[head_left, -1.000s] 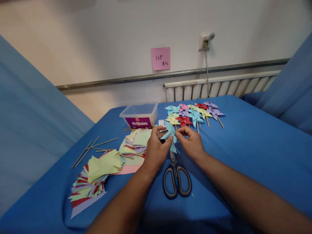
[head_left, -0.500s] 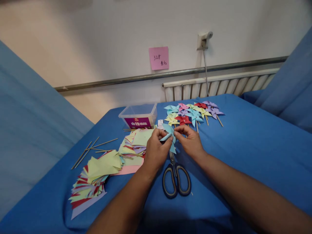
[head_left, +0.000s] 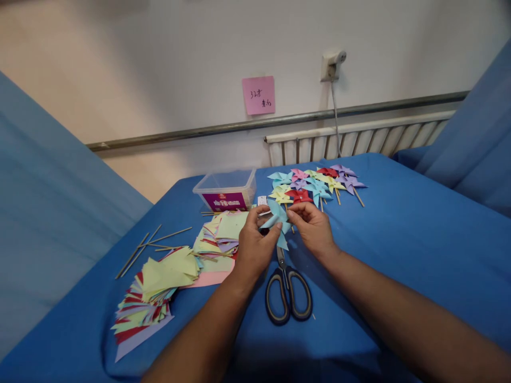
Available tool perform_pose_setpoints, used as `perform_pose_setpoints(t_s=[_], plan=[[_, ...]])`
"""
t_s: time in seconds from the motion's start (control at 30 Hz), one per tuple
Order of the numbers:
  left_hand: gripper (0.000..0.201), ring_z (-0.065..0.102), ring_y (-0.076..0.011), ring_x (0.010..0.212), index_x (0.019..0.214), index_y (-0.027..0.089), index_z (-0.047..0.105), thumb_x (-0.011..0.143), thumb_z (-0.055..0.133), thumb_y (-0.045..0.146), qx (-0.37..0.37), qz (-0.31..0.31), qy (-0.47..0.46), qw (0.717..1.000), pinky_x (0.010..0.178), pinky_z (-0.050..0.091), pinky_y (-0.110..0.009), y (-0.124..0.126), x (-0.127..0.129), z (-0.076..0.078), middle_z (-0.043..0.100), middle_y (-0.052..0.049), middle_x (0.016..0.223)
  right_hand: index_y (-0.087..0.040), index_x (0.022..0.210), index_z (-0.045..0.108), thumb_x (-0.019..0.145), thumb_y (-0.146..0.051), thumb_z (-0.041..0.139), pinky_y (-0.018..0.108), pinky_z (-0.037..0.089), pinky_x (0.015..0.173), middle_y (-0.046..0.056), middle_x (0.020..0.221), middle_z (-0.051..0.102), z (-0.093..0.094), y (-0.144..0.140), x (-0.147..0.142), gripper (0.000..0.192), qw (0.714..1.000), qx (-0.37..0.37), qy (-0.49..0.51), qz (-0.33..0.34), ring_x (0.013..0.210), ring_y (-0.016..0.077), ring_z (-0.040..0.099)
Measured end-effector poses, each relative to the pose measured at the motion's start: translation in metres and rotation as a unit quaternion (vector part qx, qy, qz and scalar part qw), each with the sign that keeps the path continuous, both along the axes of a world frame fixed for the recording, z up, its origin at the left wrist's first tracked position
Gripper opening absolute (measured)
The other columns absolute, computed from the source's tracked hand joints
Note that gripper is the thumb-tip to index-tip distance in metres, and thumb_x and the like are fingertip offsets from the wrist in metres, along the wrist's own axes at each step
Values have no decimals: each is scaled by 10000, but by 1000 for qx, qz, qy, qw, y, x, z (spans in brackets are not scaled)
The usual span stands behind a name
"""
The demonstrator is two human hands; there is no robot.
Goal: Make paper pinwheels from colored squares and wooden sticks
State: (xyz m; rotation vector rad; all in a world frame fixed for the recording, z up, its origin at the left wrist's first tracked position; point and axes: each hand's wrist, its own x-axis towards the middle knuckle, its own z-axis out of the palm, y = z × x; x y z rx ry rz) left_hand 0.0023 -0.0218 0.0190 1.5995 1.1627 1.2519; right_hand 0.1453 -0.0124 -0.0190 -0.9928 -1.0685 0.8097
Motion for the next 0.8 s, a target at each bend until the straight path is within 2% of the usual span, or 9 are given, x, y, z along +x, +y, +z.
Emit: perform_pose_setpoints(t_s=[0.13,0.23,0.3,0.37,0.47,0.53,0.63,0.8], plan=[[599,701,-229,899,1273,244,548,717,764,297,-13,12,-21,1000,719,539,-297,-1,0,2,727,-63,1034,-207,803,679,771,-355,683,337,486,811,43,885,700,0,0,1,151,998,25,-56,-20,858,194,634],[780,700,-216,878,1433,278,434,724,759,280,-8,17,-15,1000,777,535,-310,-2,0,3,740,-46,989,-202,758,670,769,-360,683,343,472,853,47,926,707,-2,0,-1,159,999,19,-41,-4,901,198,642],[775,697,-210,882,1444,288,429,736,746,278,-10,6,-10,1000,805,530,-317,-2,0,2,738,-44,997,-196,740,654,768,-369,682,335,474,826,49,929,708,-3,0,-3,177,1000,11,-19,3,872,189,641],[667,692,-207,880,1372,276,521,742,738,286,-13,-5,-4,1000,808,527,-315,0,0,0,731,-46,1002,-193,729,635,770,-381,679,314,476,762,41,889,700,-4,0,-5,197,1000,7,0,9,796,170,627],[378,677,-200,864,1104,220,689,735,736,292,-10,-6,8,1000,794,513,-298,4,0,-5,725,-47,955,-193,721,614,781,-394,669,281,459,671,3,734,653,-5,0,-6,217,1000,-2,5,8,673,142,580],[249,663,-190,850,953,193,711,722,741,281,-16,-20,-2,1000,780,501,-284,6,1,-8,720,-39,911,-193,732,617,791,-394,658,270,448,645,-12,688,628,-6,0,-6,214,1000,-6,-8,4,652,138,567],[224,642,-167,798,884,173,701,696,763,279,-70,-53,-57,994,741,487,-264,8,2,-9,708,-20,859,-195,779,635,810,-396,636,269,450,650,-4,728,646,-8,0,-5,203,999,-4,-33,1,693,151,587],[276,594,-120,665,859,160,683,655,806,298,-172,-95,-149,969,668,472,-245,8,3,-6,678,-2,785,-208,871,661,867,-384,573,297,481,719,13,808,686,-7,-3,-4,197,996,22,-85,-1,770,178,630]])
